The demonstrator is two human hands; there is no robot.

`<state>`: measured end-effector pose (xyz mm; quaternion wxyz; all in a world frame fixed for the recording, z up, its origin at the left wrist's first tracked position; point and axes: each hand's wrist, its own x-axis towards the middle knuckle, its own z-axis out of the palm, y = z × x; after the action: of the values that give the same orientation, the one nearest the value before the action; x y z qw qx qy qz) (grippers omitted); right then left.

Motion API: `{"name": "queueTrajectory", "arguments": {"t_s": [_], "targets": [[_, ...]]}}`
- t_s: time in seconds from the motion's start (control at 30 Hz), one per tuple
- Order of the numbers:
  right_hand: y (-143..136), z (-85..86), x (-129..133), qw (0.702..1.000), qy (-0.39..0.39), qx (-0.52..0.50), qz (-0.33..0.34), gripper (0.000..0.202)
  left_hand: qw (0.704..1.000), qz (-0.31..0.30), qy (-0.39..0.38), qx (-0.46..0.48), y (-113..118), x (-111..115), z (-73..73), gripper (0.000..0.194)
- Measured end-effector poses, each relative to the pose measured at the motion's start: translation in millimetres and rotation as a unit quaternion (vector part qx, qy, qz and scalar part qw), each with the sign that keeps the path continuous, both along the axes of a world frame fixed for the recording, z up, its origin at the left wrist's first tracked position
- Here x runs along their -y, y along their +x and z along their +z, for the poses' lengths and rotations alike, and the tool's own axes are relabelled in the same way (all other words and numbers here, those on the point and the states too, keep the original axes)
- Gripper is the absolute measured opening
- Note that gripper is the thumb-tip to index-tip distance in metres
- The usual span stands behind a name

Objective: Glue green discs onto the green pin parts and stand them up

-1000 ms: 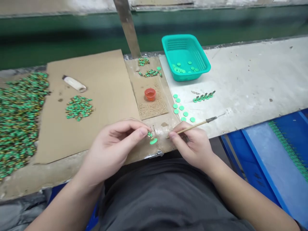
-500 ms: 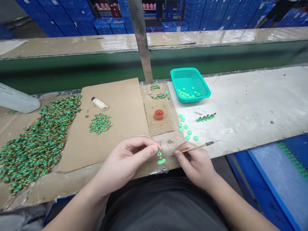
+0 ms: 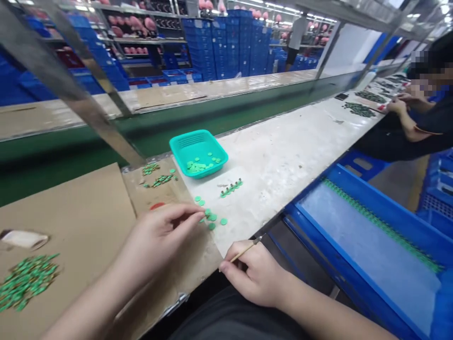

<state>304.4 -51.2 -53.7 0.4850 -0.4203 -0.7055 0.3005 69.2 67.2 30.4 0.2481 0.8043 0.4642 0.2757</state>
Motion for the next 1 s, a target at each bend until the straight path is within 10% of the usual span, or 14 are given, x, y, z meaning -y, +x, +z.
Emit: {"name": "queueTrajectory", "arguments": {"t_s": [0.33, 0.7, 0.87, 1.0], "targets": [[25, 0.6, 9, 0.998, -0.027, -0.006, -0.049, 0.025, 0.964, -0.157, 0.175, -0.124, 134, -106, -23.3, 0.019], [35, 7.4, 7, 0.999, -0.016, -0.019, -0.048, 0.024, 0.972, -0.123, 0.141, -0.144, 129, -107, -20.4, 0.025], [49, 21.3, 11, 0.995, -0.042, -0.061, -0.065, 0.024, 0.975, -0.119, 0.077, -0.173, 87, -71, 5.7, 0.032], [62, 28.8, 13, 0.979, -0.133, -0.115, -0.105, 0.029, 0.963, -0.143, 0.035, -0.227, 56, -33, -5.5, 0.023]]}}
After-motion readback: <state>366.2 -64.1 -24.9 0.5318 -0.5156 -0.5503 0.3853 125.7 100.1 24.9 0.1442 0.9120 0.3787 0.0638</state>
